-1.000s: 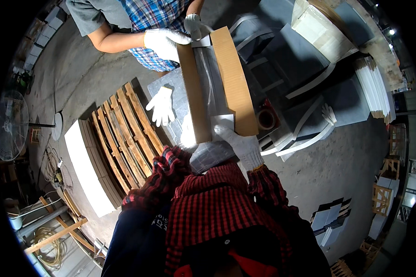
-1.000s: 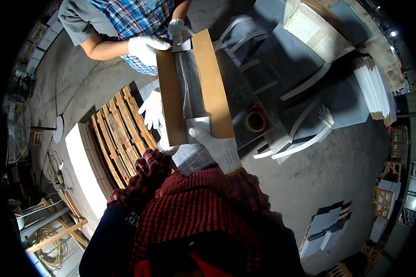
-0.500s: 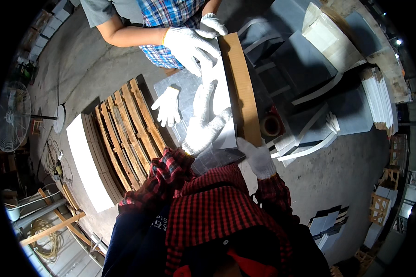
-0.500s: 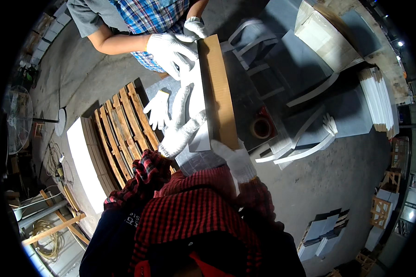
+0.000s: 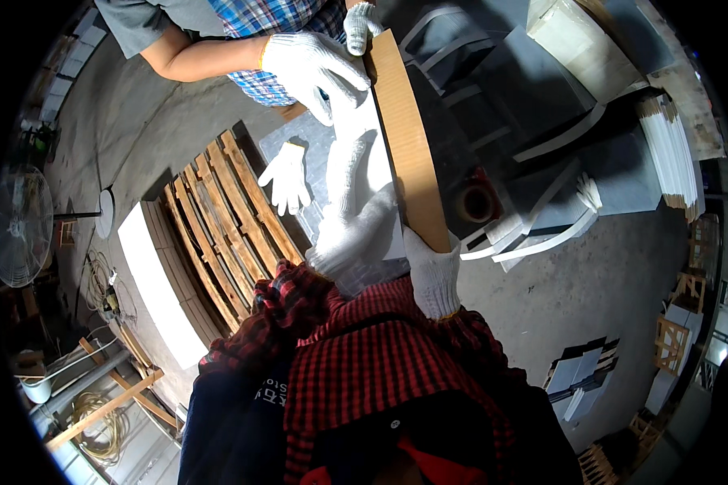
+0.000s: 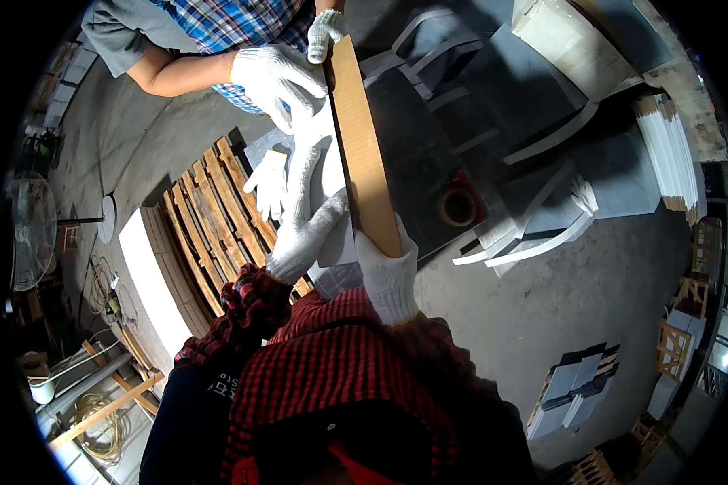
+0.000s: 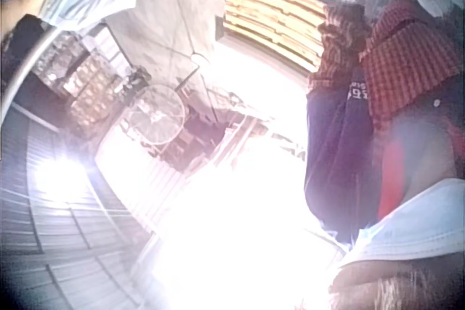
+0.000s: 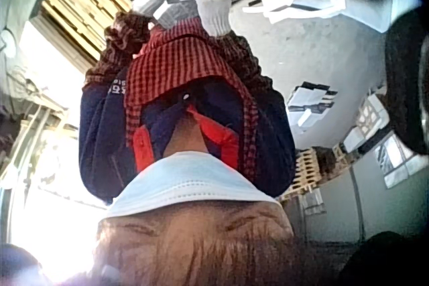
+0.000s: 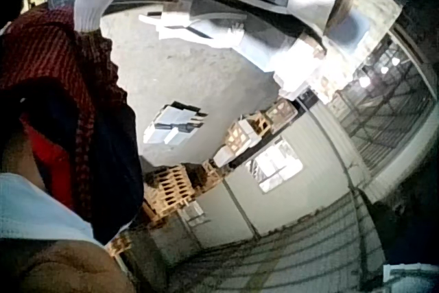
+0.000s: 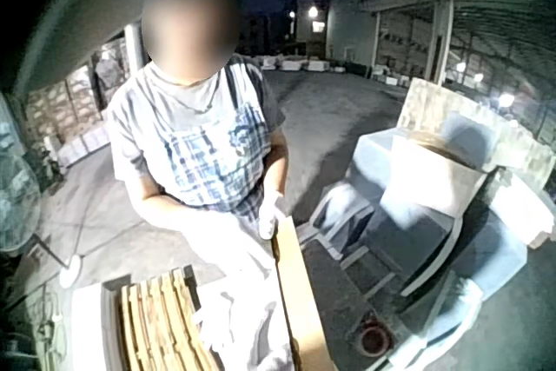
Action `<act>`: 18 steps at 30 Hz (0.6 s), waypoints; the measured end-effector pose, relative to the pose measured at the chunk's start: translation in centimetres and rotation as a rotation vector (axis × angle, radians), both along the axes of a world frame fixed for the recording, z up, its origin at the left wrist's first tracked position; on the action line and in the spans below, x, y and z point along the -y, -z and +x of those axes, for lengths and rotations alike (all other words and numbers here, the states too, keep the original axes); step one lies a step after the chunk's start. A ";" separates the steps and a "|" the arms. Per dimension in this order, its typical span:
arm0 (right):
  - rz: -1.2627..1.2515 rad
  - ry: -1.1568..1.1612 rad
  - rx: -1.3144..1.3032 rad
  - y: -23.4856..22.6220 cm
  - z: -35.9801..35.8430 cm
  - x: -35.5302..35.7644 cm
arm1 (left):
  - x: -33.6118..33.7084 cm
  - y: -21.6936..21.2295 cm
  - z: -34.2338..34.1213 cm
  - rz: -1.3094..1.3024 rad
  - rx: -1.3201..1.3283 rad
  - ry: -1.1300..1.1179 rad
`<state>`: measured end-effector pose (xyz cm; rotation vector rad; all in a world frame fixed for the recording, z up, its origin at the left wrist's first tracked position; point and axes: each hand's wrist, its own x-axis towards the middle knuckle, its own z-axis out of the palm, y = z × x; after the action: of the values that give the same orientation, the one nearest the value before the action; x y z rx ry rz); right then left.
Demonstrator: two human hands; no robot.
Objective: The person wraps rectangular panels with protective film and tape, then places them into cardboard boxes. The person handles each panel individually, aligns the film, and secures it with tape before stacking the wrapped panels into boxes.
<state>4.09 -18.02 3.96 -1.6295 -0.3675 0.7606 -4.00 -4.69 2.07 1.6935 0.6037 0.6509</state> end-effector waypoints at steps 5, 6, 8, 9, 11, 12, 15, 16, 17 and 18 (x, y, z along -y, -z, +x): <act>0.064 -0.320 -0.244 -0.7 2.4 2.4 | 0.4 -1.2 0.1 -0.059 -0.161 -0.047; -0.029 -0.436 -0.211 -3.1 2.3 2.4 | 0.3 -1.2 0.0 -0.024 -0.129 0.001; 0.141 -0.392 -0.316 -1.9 1.3 2.7 | 1.0 0.1 0.0 0.010 -0.159 -0.115; 0.225 -0.356 -0.365 -1.2 0.8 2.8 | 1.5 0.8 0.2 0.027 -0.170 -0.160; 0.167 -0.210 -0.139 -1.3 -0.9 1.6 | 2.5 -2.0 0.4 0.418 -0.360 -0.194; 0.138 -0.192 0.003 -0.5 -1.6 1.2 | 2.7 -2.6 0.4 0.416 -0.357 -0.198; 0.144 -0.222 0.226 1.1 -1.6 1.5 | 3.2 -1.8 1.4 0.421 -0.300 -0.254; 0.163 -0.256 0.308 1.5 -1.1 1.7 | 3.3 -1.7 1.5 0.412 -0.280 -0.264; 0.181 -0.288 0.391 1.8 -0.7 1.9 | 3.3 -1.6 1.8 0.348 -0.236 -0.270; 0.173 -0.322 0.503 1.3 -0.6 1.9 | 3.5 -1.5 2.0 0.280 -0.192 -0.280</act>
<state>3.50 -19.96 2.61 -1.6016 -1.0465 0.5253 -1.98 -8.17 3.58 1.9656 0.9329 0.8055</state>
